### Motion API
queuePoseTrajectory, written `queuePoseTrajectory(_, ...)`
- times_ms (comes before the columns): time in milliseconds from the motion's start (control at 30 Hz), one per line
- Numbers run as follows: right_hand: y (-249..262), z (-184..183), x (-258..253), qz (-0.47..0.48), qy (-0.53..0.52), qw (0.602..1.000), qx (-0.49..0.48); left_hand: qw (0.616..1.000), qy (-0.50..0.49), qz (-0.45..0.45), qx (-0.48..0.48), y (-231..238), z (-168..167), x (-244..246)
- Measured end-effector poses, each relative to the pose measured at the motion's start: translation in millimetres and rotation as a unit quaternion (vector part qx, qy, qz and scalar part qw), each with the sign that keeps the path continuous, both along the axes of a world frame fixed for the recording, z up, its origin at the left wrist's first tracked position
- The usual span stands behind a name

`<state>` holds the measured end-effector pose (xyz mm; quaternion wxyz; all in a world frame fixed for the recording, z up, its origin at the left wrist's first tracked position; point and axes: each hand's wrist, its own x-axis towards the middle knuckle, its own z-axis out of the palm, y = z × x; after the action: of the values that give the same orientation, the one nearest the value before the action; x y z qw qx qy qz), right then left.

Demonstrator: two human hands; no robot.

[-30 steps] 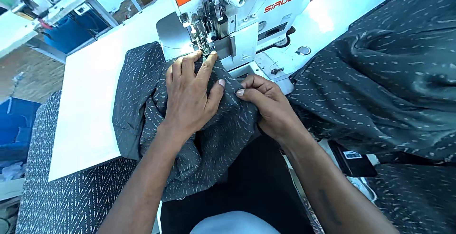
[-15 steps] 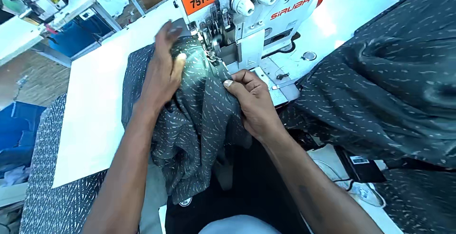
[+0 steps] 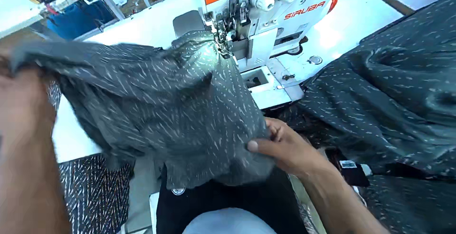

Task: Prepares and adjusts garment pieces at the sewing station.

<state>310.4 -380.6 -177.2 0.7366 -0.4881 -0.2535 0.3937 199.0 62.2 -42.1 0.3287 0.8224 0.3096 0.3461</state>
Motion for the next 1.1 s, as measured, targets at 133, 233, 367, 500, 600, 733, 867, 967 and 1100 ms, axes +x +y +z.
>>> queuePoseTrajectory(133, 15.3, -41.2, -12.7, -0.133, -0.214, 0.945, -0.209, 0.93, 0.226, -0.035, 0.29, 13.1, 39.9, 54.9)
queuePoseTrajectory(233, 4.8, -62.5, -32.7, -0.128, -0.226, 0.938, -0.231, 0.916, 0.153, -0.159, 0.336, -90.7, 22.0, 59.9)
queuePoseTrajectory(367, -22.8, -72.9, -66.4, -0.164, -0.43, 0.827, -0.324, 0.923, 0.147, -0.352, 0.046, -228.8, -84.0, 18.4)
queuePoseTrajectory(500, -20.5, -40.3, -85.3, -0.113, -0.612, 0.723, -0.301, 0.914, 0.142, -0.377, -0.054, -277.2, -132.0, 18.2)
queuePoseTrajectory(600, -27.5, -35.6, -76.4, -0.083, -0.558, 0.779, -0.272, 0.932, 0.085, -0.333, -0.112, -279.1, -137.5, 17.2)
queuePoseTrajectory(733, -22.6, -13.7, -20.0, -0.198, -0.445, 0.843, -0.227, 0.941, 0.018, -0.299, -0.156, -285.4, -147.1, 5.9)
queuePoseTrajectory(867, 31.3, 15.5, 55.5, -0.209, -0.345, 0.892, -0.204, 0.936, -0.003, -0.328, -0.128, -308.6, -149.8, 24.0)
queuePoseTrajectory(967, 57.3, 23.3, 84.7, -0.112, -0.222, 0.953, -0.172, 0.92, 0.069, -0.369, -0.113, -303.2, -133.7, 25.1)
queuePoseTrajectory(1100, 52.1, 11.6, 85.4, -0.046, -0.083, 0.995, -0.043, 0.93, 0.084, -0.322, 0.155, -237.8, -67.5, 48.5)
